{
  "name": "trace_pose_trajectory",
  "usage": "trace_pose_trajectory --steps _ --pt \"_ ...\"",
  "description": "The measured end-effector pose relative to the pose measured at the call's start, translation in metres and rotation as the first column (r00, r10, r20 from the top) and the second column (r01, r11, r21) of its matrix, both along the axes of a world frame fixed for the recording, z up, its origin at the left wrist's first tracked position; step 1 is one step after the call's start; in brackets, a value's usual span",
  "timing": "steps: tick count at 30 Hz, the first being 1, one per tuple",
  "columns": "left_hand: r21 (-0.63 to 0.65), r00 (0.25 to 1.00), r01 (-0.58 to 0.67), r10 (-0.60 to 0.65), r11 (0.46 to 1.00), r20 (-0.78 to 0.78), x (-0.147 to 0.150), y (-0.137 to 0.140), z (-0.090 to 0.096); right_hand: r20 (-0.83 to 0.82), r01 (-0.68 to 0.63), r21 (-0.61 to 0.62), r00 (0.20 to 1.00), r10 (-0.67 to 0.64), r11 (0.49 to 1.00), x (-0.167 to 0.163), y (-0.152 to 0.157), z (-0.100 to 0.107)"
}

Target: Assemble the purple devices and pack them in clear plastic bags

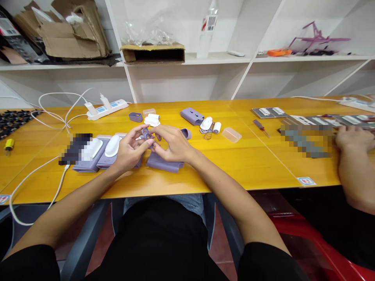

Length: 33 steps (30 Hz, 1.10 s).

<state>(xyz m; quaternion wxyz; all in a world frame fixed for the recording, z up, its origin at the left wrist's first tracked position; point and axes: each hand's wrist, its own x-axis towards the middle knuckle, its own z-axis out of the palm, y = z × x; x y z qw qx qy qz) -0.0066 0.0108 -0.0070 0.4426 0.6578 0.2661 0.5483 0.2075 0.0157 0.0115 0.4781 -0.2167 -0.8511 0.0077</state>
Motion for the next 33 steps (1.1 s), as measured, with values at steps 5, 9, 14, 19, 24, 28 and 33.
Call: trace_pose_trajectory --steps 5,9,14,19,24,28,33 --pt "0.029 1.0 0.008 -0.008 1.0 0.014 0.001 0.0 -0.001 0.005 -0.008 -0.12 1.0 0.009 0.993 0.003 -0.004 0.004" --pt "0.018 1.0 0.021 -0.022 1.0 0.011 0.001 -0.001 0.0 -0.019 -0.088 -0.252 0.996 0.086 0.964 0.007 -0.003 0.008" --pt "-0.039 0.997 0.079 -0.079 0.996 0.005 0.002 -0.004 0.003 -0.039 -0.098 -0.329 0.995 0.09 0.939 0.011 0.0 0.01" --pt "-0.064 0.993 0.116 -0.117 0.991 -0.011 0.002 -0.006 0.004 -0.015 -0.121 -0.385 0.992 0.125 0.915 0.014 -0.002 0.014" --pt "-0.105 0.988 0.144 -0.148 0.984 -0.03 -0.001 -0.005 0.005 0.008 -0.114 -0.393 0.992 0.128 0.912 0.016 -0.001 0.014" --pt "-0.129 0.988 0.148 -0.153 0.981 -0.026 -0.002 -0.003 0.005 0.018 -0.09 -0.367 0.994 0.104 0.926 0.018 0.001 0.012" --pt "-0.183 0.986 0.161 -0.166 0.97 -0.01 -0.004 -0.005 0.012 0.016 -0.098 -0.344 0.994 0.11 0.934 0.02 0.003 0.011"
